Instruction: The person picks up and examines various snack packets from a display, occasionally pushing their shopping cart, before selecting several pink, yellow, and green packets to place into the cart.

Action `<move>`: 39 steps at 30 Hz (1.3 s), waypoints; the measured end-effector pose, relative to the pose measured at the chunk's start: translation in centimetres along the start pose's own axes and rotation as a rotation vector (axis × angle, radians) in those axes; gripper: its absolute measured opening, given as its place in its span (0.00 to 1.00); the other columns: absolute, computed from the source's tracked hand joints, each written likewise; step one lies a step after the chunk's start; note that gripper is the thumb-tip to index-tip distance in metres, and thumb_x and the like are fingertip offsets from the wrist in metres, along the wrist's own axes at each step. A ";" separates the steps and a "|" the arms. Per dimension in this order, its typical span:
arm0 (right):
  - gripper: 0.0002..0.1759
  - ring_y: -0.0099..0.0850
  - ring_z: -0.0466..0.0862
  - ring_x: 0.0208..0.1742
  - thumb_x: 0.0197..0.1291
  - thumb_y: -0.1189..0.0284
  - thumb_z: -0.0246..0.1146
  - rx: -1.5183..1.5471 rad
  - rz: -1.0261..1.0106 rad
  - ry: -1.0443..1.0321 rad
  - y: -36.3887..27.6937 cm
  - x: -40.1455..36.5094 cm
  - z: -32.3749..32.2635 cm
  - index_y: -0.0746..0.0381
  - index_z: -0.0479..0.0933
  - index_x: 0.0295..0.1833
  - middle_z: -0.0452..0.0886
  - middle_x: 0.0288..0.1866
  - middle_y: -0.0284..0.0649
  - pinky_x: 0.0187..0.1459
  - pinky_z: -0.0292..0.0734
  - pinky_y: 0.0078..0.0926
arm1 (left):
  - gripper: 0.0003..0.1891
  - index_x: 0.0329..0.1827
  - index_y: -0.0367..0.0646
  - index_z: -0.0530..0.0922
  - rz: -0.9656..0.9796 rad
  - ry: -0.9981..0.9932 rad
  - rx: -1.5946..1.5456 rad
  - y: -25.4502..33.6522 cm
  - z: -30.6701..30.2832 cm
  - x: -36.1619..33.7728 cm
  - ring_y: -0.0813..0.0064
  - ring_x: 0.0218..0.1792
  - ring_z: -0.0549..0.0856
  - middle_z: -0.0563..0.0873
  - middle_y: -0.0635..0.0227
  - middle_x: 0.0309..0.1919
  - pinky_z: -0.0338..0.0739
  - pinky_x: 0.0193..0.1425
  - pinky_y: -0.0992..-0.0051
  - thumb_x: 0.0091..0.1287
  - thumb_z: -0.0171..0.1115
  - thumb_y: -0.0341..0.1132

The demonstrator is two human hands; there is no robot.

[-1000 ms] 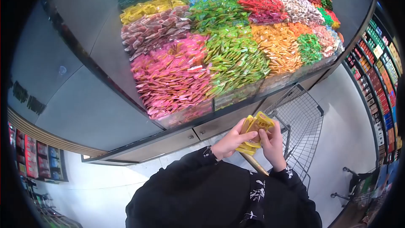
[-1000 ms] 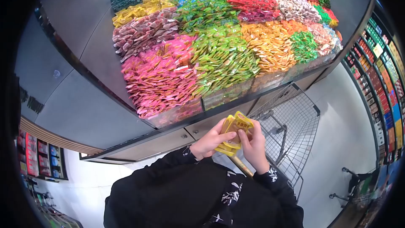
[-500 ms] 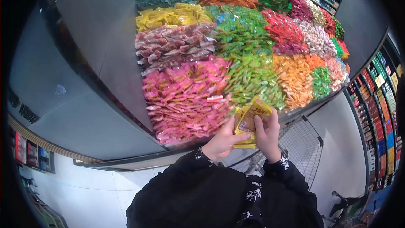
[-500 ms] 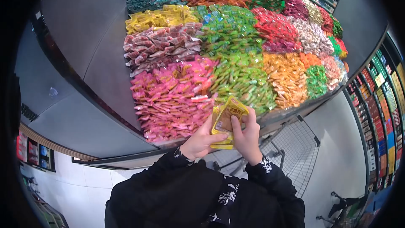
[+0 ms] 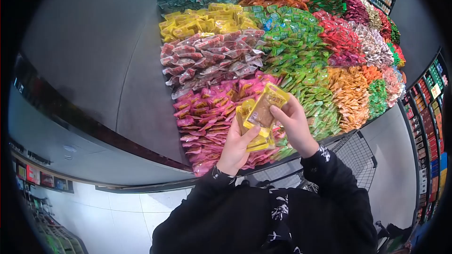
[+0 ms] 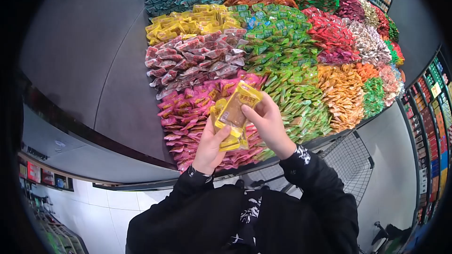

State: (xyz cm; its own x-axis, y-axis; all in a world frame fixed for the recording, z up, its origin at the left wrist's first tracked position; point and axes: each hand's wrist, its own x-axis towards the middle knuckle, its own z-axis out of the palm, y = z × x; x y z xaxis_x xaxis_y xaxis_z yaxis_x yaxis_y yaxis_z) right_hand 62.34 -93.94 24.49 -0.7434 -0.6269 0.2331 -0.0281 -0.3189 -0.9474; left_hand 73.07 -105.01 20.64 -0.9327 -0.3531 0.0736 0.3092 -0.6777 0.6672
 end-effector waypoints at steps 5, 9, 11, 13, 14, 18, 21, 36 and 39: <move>0.18 0.22 0.78 0.48 0.60 0.78 0.61 0.036 0.029 -0.185 -1.2 3.7 -0.4 0.65 0.67 0.55 0.78 0.49 0.35 0.49 0.73 0.21 | 0.25 0.68 0.45 0.58 0.076 -0.017 -0.032 1.8 -0.2 1.3 0.73 0.56 0.76 0.74 0.67 0.57 0.73 0.59 0.68 0.68 0.54 0.27; 0.21 0.21 0.80 0.43 0.61 0.73 0.61 -0.105 -0.006 -0.156 -4.0 7.9 -0.7 0.63 0.65 0.58 0.78 0.48 0.36 0.38 0.77 0.19 | 0.25 0.67 0.46 0.60 0.133 0.035 0.028 3.0 0.7 1.1 0.73 0.54 0.78 0.75 0.67 0.55 0.74 0.57 0.69 0.67 0.54 0.25; 0.22 0.22 0.81 0.40 0.60 0.72 0.62 -0.110 -0.186 -0.048 -5.8 12.2 -0.7 0.61 0.68 0.60 0.79 0.45 0.35 0.35 0.79 0.22 | 0.24 0.66 0.45 0.61 0.128 0.079 0.044 2.9 0.8 0.4 0.73 0.54 0.78 0.75 0.67 0.54 0.75 0.56 0.69 0.67 0.54 0.25; 0.21 0.22 0.81 0.40 0.62 0.70 0.59 -0.229 -0.366 -0.003 -7.1 18.3 -1.4 0.62 0.70 0.60 0.81 0.44 0.36 0.36 0.79 0.21 | 0.24 0.65 0.45 0.61 0.125 0.117 0.021 2.0 0.0 0.6 0.71 0.51 0.80 0.76 0.66 0.53 0.79 0.53 0.66 0.66 0.55 0.24; 0.19 0.24 0.82 0.39 0.62 0.70 0.59 -0.324 -0.409 0.030 -7.6 21.2 -1.2 0.61 0.73 0.58 0.82 0.44 0.38 0.37 0.79 0.22 | 0.23 0.64 0.45 0.61 0.100 0.126 0.017 1.7 -0.1 0.5 0.71 0.50 0.80 0.76 0.66 0.52 0.79 0.52 0.67 0.66 0.55 0.24; 0.15 0.33 0.84 0.37 0.61 0.70 0.59 -0.987 -0.539 -0.009 -7.6 26.4 1.5 0.54 0.79 0.54 0.83 0.43 0.45 0.40 0.79 0.28 | 0.21 0.61 0.44 0.64 0.077 0.158 0.073 1.1 -0.1 -0.1 0.76 0.49 0.80 0.78 0.68 0.49 0.77 0.52 0.72 0.66 0.56 0.25; 0.14 0.44 0.83 0.41 0.58 0.70 0.59 -1.035 -0.695 -0.153 -5.3 27.6 3.5 0.54 0.81 0.49 0.83 0.39 0.48 0.47 0.77 0.35 | 0.21 0.61 0.43 0.65 0.089 0.174 0.111 1.1 -0.2 -0.6 0.79 0.48 0.79 0.78 0.69 0.49 0.74 0.54 0.75 0.66 0.57 0.26; 0.16 0.46 0.80 0.48 0.61 0.61 0.55 -1.388 -0.372 -0.453 0.2 29.8 7.3 0.58 0.80 0.47 0.81 0.45 0.48 0.50 0.74 0.40 | 0.20 0.63 0.42 0.64 0.094 0.251 -0.050 1.7 -0.8 -1.0 0.78 0.49 0.78 0.77 0.68 0.51 0.75 0.53 0.74 0.68 0.53 0.29; 0.19 0.48 0.75 0.54 0.63 0.59 0.52 -1.470 -0.429 -0.320 0.4 28.0 7.5 0.62 0.80 0.46 0.78 0.52 0.49 0.53 0.71 0.40 | 0.19 0.62 0.43 0.64 0.094 0.237 -0.136 2.6 -0.5 -1.0 0.78 0.49 0.78 0.76 0.68 0.51 0.76 0.53 0.74 0.68 0.50 0.28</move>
State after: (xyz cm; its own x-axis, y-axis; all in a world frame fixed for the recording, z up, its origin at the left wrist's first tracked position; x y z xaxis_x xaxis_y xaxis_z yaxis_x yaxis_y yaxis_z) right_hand 46.53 -116.98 32.33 -0.3469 -0.8546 0.3865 -0.9378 0.3214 -0.1311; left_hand 74.94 -106.71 21.97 -0.8342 -0.5487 -0.0552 0.4294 -0.7091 0.5593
